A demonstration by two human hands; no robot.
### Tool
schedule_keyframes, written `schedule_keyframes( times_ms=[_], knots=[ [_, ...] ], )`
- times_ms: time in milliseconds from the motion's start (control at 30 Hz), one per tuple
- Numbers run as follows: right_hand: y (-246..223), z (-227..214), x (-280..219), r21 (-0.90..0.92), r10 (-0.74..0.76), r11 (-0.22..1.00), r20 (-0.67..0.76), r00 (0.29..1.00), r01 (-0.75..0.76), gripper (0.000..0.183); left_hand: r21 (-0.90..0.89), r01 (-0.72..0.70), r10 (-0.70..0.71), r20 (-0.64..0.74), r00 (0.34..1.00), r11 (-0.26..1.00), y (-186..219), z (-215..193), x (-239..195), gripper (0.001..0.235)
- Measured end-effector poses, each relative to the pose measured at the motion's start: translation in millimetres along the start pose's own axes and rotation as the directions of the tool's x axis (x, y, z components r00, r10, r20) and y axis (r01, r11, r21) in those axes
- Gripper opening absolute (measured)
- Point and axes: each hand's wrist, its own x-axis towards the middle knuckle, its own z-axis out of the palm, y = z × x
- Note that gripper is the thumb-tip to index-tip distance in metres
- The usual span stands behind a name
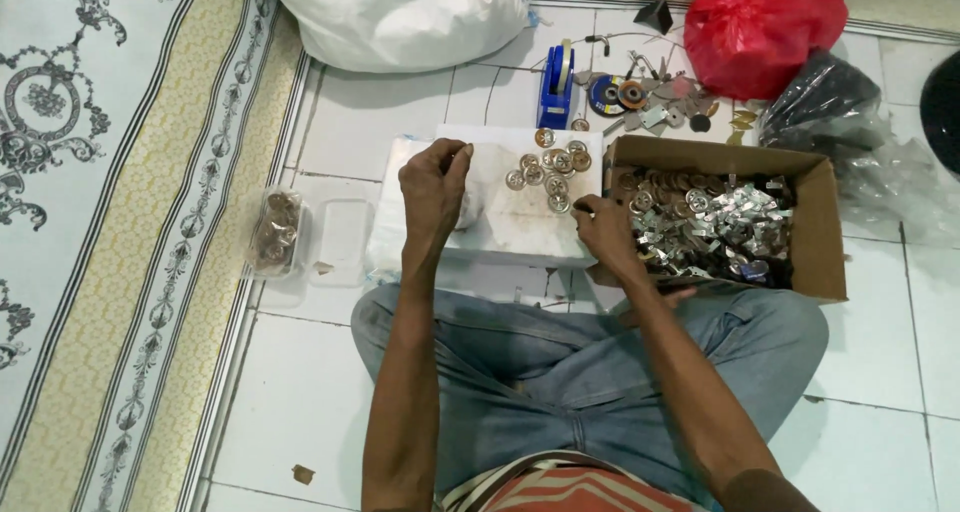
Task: The person sits on the floor and places small metal parts from a cardboard box into a clear plastic bag. They arrange the parts inside the bag and then seal it using a tape dispenser.
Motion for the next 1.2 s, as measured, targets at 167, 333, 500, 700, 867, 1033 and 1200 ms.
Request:
schedule_keyframes(
  times_ms=[167,333,500,700,867,1033,1200],
  knots=[
    [-4,32,6,-0.214,-0.012,0.977,-0.046,0.999,0.002,0.052,-0.024,0.041,-0.038,0.104,0.994,0.999,2,24,-30,0.014],
    [17,46,18,-0.23,0.089,0.967,-0.089,0.992,-0.107,0.046,-0.069,0.122,-0.111,0.146,0.983,0.99,-1,42,-47,0.013],
    [38,40,29,-0.008,0.147,0.989,-0.053,0.988,-0.147,0.041,-0.098,0.168,-0.153,0.144,0.978,0.981,-2,43,-46,0.013],
    [34,38,50,-0.079,0.015,0.997,-0.005,1.0,-0.016,0.047,-0.101,0.184,-0.167,0.153,0.974,0.978,2,42,-48,0.014],
    [48,45,47,-0.171,0.007,0.985,-0.07,0.997,-0.018,0.039,-0.099,0.179,-0.167,0.126,0.978,0.979,6,34,-48,0.014],
    [35,34,37,-0.119,-0.005,0.993,-0.05,0.999,-0.001,0.042,-0.106,0.166,-0.152,0.13,0.98,0.98,4,36,-49,0.012],
    [67,45,52,-0.301,-0.112,0.947,0.031,0.993,0.116,0.044,-0.099,0.162,-0.148,0.135,0.98,0.982,1,36,-49,0.011]
  ],
)
